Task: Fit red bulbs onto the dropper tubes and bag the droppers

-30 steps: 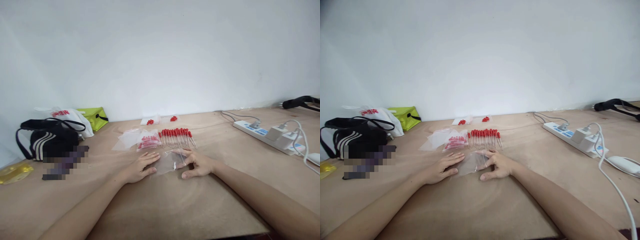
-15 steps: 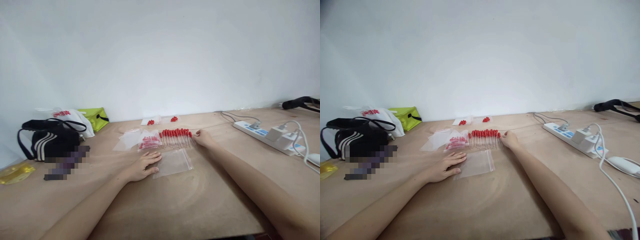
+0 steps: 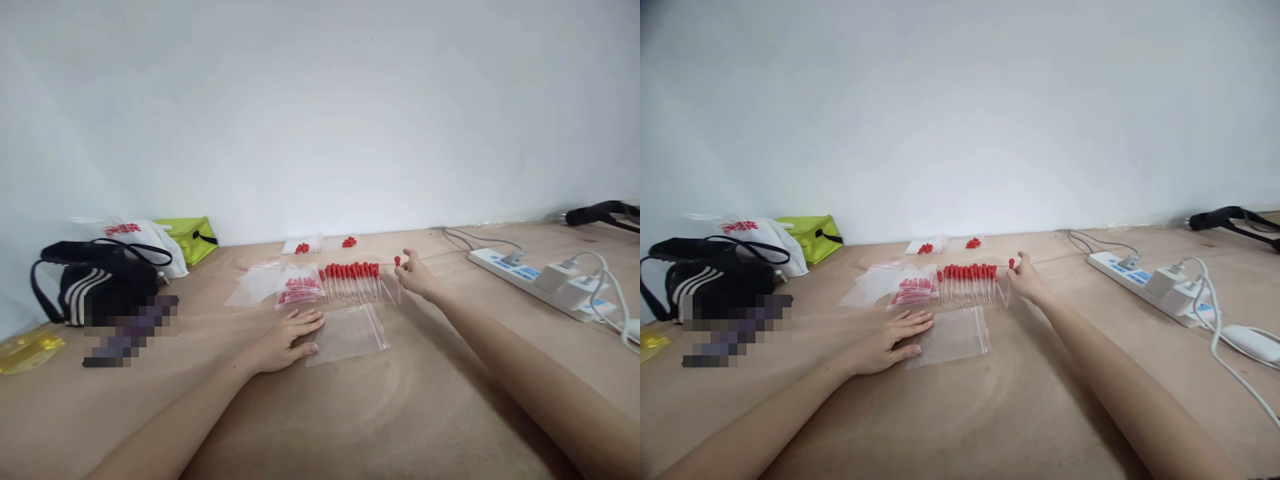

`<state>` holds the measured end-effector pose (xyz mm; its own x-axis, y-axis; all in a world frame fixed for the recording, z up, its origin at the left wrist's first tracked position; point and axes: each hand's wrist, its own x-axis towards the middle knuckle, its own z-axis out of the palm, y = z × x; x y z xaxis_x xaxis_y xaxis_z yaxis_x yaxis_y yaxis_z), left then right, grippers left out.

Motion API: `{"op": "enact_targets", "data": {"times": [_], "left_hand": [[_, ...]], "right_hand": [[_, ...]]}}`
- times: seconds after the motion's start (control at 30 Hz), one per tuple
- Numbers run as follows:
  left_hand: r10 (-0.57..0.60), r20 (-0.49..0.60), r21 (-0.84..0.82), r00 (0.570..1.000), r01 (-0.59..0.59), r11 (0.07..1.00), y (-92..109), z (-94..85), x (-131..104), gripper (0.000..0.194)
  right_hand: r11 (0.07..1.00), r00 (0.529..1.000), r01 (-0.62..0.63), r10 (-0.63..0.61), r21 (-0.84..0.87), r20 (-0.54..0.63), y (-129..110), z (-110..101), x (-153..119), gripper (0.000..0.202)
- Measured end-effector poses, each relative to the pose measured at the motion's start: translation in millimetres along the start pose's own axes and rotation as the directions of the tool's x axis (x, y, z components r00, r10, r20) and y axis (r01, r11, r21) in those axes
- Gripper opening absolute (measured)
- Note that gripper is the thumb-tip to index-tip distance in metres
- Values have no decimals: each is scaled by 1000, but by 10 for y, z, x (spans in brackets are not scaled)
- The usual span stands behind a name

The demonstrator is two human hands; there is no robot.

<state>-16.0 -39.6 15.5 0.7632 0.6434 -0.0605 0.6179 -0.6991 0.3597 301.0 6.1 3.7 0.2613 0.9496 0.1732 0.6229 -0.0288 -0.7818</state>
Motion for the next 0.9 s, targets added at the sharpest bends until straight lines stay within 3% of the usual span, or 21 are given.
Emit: {"op": "enact_targets", "data": {"times": [0.13,0.37,0.5,0.67,0.8,0.9], "left_hand": [[-9,3,8,1000,8,1000,2,-6,5,48],[-32,-77,-11,997,31,999,14,34,-15,47],[-43,-165,-39,985,37,999,8,81,-16,44],[-17,-157,-45,987,10,999,-6,84,9,44],[13,-105,-41,994,-17,999,-2,59,11,43],[13,-87,-33,996,-16,999,8,54,7,47]], "right_hand": [[928,996,77,-84,365,3,18,118,-336,54],[812,998,42,-7,583,-62,-77,305,-591,42],[753,986,-103,-8,650,165,-79,309,-677,39],[808,869,-120,-196,578,455,-41,222,-704,36],[861,788,-123,-218,494,576,-20,154,-660,33],[860,788,-140,-203,491,581,-21,157,-649,32]]}}
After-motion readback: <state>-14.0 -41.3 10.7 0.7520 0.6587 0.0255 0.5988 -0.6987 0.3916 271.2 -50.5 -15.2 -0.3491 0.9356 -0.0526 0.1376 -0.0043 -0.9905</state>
